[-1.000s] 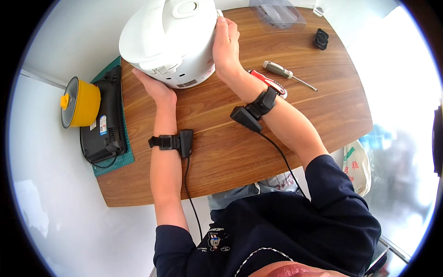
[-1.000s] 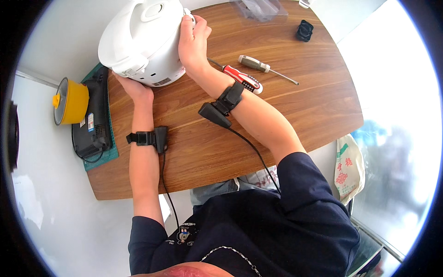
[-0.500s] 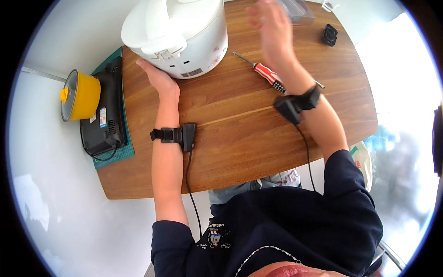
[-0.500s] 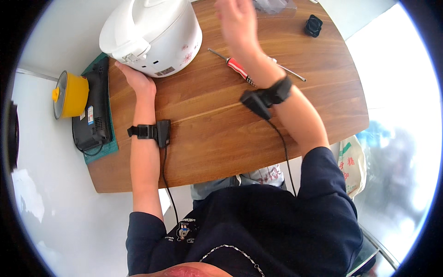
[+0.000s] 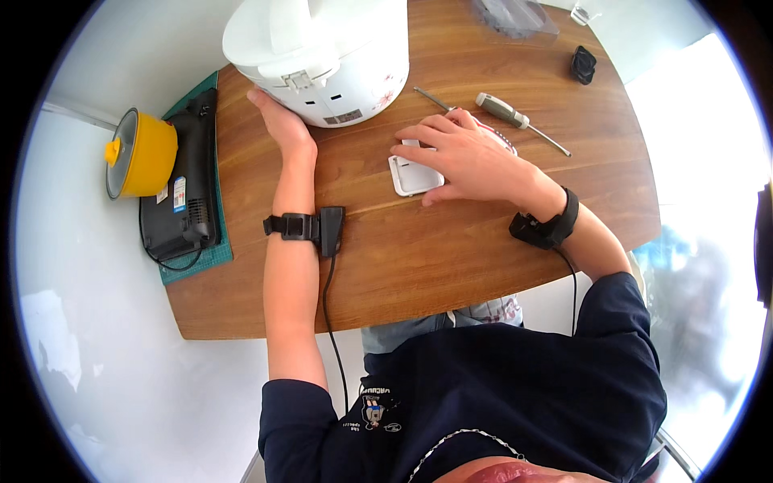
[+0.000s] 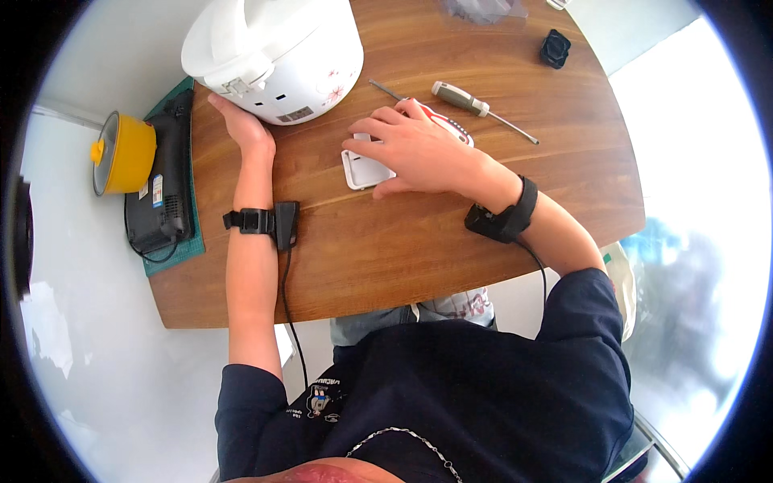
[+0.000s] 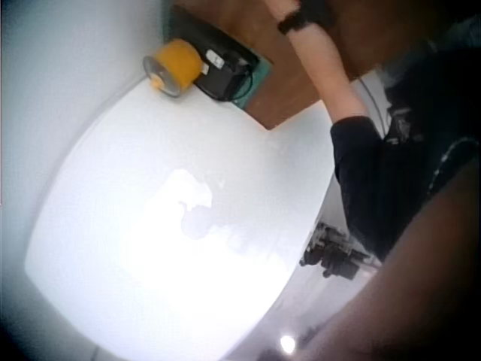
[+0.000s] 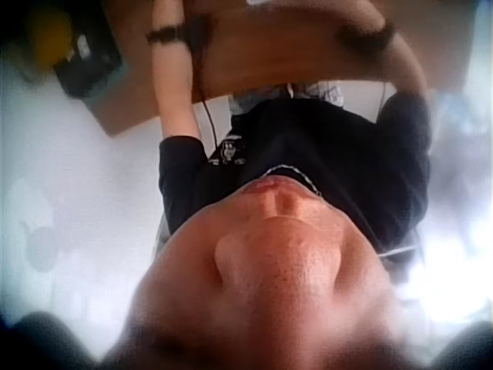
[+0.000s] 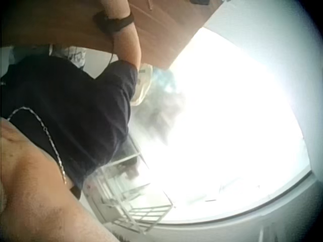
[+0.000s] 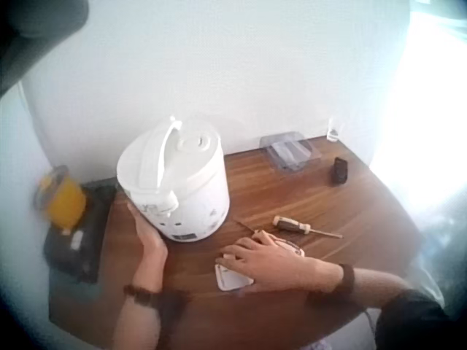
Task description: The person assembles a white rice cooker by attaching the lid, inserting a small plastic component, and securing a side panel with a screwdriver. They then handle a yellow pot with a glass lid, using the screwdriver on its lid knob.
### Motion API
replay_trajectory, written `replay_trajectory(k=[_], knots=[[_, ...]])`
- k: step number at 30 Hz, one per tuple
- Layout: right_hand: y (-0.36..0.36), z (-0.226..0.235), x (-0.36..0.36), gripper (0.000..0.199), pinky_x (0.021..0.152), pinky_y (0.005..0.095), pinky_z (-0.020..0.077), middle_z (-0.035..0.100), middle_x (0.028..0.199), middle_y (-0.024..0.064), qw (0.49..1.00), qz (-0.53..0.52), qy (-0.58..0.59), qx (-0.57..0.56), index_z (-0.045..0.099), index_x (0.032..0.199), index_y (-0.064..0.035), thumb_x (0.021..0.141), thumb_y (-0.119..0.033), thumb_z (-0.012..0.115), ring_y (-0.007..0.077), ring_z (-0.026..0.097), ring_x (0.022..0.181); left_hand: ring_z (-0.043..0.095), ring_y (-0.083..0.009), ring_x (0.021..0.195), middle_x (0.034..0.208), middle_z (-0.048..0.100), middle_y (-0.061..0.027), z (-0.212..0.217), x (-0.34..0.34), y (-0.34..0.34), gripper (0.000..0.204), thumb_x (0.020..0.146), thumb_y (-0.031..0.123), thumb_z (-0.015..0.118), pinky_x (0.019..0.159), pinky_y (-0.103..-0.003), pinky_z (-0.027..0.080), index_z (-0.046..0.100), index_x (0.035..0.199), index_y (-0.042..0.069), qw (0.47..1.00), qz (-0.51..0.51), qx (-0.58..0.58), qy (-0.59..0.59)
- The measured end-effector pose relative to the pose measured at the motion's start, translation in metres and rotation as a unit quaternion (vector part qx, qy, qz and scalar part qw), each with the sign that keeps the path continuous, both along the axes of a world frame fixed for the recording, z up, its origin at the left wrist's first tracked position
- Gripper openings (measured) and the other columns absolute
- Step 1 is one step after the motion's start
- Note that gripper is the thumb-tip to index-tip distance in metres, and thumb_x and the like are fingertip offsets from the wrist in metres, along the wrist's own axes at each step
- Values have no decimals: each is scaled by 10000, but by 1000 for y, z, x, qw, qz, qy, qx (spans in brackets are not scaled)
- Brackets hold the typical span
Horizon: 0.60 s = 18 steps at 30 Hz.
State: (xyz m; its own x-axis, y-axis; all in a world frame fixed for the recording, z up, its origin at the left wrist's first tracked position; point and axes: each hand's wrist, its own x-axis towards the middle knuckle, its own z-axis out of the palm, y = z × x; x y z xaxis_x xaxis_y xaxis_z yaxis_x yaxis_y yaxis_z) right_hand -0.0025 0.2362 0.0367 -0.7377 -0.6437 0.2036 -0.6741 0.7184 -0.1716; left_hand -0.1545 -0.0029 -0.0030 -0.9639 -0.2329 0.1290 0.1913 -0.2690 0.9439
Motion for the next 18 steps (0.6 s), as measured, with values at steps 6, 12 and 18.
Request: replay_trajectory(k=[6, 12, 18], knots=[[57, 30, -45, 601, 1114, 471, 409, 569, 1463, 112, 981, -104, -31, -159, 559, 1432, -119, 883, -245, 768, 319, 551, 1317, 285, -268, 1529, 1684, 280, -123, -1, 2, -6, 789, 1102, 610, 176, 1252, -373, 214, 253, 1623, 22, 1000, 16, 3, -11], [177, 4, -111, 340, 1074, 471, 436, 693, 1242, 112, 919, -319, 232, -23, 678, 1272, -97, 935, -117, 636, 346, 581, 1249, 278, -275, 1531, 1687, 269, -131, -1, 0, 0, 805, 1099, 620, 185, 1254, -371, 210, 236, 1625, 12, 1000, 17, 8, -13], [177, -5, -101, 339, 983, 419, 505, 735, 1156, 94, 954, -269, 85, -101, 721, 1241, -106, 916, -49, 647, 320, 663, 1120, 284, -275, 1529, 1688, 263, -131, 4, 3, 3, 787, 1105, 603, 169, 1257, -373, 216, 214, 1631, 18, 999, 27, -14, -20]])
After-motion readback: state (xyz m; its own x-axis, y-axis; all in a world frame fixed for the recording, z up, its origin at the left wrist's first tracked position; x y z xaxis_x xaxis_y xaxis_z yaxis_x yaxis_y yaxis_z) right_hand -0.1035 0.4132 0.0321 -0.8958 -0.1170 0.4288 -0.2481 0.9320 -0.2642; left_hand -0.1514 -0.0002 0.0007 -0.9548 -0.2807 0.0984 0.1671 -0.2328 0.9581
